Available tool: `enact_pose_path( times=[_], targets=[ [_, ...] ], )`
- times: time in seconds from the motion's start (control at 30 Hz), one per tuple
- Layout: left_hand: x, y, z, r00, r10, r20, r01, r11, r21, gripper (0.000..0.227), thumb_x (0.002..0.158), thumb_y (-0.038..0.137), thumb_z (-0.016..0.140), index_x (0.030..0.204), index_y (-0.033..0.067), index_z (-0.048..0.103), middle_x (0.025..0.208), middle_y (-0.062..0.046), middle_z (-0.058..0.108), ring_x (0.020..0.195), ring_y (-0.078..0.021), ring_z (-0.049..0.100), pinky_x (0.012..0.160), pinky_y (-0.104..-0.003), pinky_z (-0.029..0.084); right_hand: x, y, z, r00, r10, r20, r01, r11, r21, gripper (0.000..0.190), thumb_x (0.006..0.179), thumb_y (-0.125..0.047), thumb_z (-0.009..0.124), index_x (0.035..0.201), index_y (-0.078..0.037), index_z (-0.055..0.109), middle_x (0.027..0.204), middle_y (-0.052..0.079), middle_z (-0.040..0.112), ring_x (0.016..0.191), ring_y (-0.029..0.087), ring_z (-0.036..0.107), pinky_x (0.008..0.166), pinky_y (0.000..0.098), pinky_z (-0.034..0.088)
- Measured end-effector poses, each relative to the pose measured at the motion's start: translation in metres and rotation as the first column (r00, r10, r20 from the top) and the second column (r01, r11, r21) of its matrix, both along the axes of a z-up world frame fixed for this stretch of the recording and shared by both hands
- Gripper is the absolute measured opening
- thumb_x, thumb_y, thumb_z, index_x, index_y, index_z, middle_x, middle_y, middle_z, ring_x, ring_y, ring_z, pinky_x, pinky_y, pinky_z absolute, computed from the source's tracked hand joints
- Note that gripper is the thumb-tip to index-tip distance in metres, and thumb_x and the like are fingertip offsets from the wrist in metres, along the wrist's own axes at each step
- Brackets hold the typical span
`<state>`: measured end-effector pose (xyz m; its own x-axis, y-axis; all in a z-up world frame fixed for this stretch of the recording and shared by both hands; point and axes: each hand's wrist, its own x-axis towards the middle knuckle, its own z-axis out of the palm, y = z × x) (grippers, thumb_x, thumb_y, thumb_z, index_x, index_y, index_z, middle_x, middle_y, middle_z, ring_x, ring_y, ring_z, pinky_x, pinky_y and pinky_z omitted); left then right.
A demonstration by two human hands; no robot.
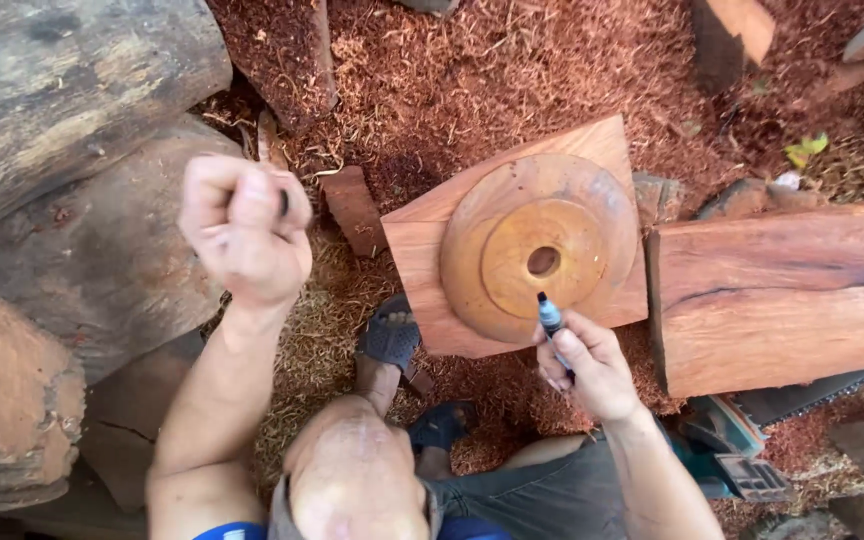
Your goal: Marking wood pieces with a marker to prepare for cutting.
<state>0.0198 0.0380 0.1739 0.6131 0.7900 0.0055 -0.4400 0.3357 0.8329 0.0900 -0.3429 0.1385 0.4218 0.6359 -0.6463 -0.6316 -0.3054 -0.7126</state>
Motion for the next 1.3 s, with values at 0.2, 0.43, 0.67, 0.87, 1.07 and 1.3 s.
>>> enact_pose_path(
  times=[0.2,0.43,0.67,0.87,1.07,1.3],
  targets=[
    [0.018,-0.098,-0.042,0.91,-0.242,-0.338,0.403,0.319,0.858,0.013,0.094,0.014,0.069,0.103,0.0065,0.065,0.083,-0.007,0.065,0.07,-0.019,0.065,0.063,-0.032,0.054,0.023,0.019,0.035,0.982,-0.066,0.176,0.052,0.995,0.08,0.042,0.101,-0.009,0.051,0.143,-0.009,0.052,0.093,0.009,0.062,0.062,0.008,0.047,0.055,0.021,0.042],
    [0.022,-0.165,-0.067,0.736,-0.296,-0.609,0.601,-0.13,0.789,0.014,0.089,0.018,0.066,0.094,0.005,0.062,0.093,-0.011,0.063,0.098,-0.0289,0.062,0.09,-0.043,0.049,0.04,-0.036,0.015,0.823,-0.405,0.398,0.352,0.914,0.202,0.025,0.107,0.009,0.053,0.13,-0.001,0.056,0.12,0.03,0.062,0.064,0.017,0.06,0.06,0.0331,0.053],
    [0.026,-0.191,-0.069,0.838,-0.145,-0.526,0.511,-0.133,0.849,0.027,0.09,0.027,0.056,0.097,0.0016,0.061,0.133,-0.03,0.06,0.138,-0.0467,0.05,0.121,-0.058,0.031,0.088,0.056,0.081,0.896,-0.328,-0.3,0.444,0.645,0.622,0.073,0.093,-0.018,0.069,0.157,-0.001,0.037,0.134,0.033,0.056,0.12,0.046,0.061,0.088,0.0568,0.059],
    [0.021,-0.193,-0.076,0.798,-0.07,-0.598,0.58,-0.176,0.795,0.029,0.091,0.028,0.053,0.095,0.0003,0.061,0.136,-0.037,0.057,0.137,-0.0517,0.049,0.119,-0.063,0.032,0.091,0.062,0.018,0.912,-0.255,0.321,0.137,0.928,0.348,0.041,0.099,-0.015,0.069,0.136,-0.001,0.056,0.105,0.024,0.067,0.089,0.034,0.068,0.069,0.0466,0.059],
    [0.02,-0.195,-0.081,0.822,-0.02,-0.57,0.559,-0.166,0.812,0.035,0.091,0.027,0.052,0.098,-0.0043,0.065,0.132,-0.038,0.06,0.135,-0.052,0.052,0.117,-0.065,0.034,0.096,0.109,-0.017,0.437,0.113,0.892,-0.004,0.992,-0.123,0.011,0.109,-0.001,0.068,0.116,0.007,0.064,0.088,0.013,0.068,0.069,0.015,0.061,0.061,0.0252,0.046],
    [0.019,-0.193,-0.08,0.821,-0.027,-0.57,0.562,-0.143,0.815,0.035,0.089,0.027,0.053,0.096,-0.005,0.066,0.13,-0.037,0.063,0.135,-0.0513,0.053,0.118,-0.066,0.033,0.097,0.133,-0.03,0.629,-0.083,0.773,0.174,0.984,-0.036,0.024,0.108,-0.006,0.076,0.102,0.003,0.055,0.083,0.01,0.069,0.07,0.013,0.07,0.061,0.0265,0.057]
  ],
)
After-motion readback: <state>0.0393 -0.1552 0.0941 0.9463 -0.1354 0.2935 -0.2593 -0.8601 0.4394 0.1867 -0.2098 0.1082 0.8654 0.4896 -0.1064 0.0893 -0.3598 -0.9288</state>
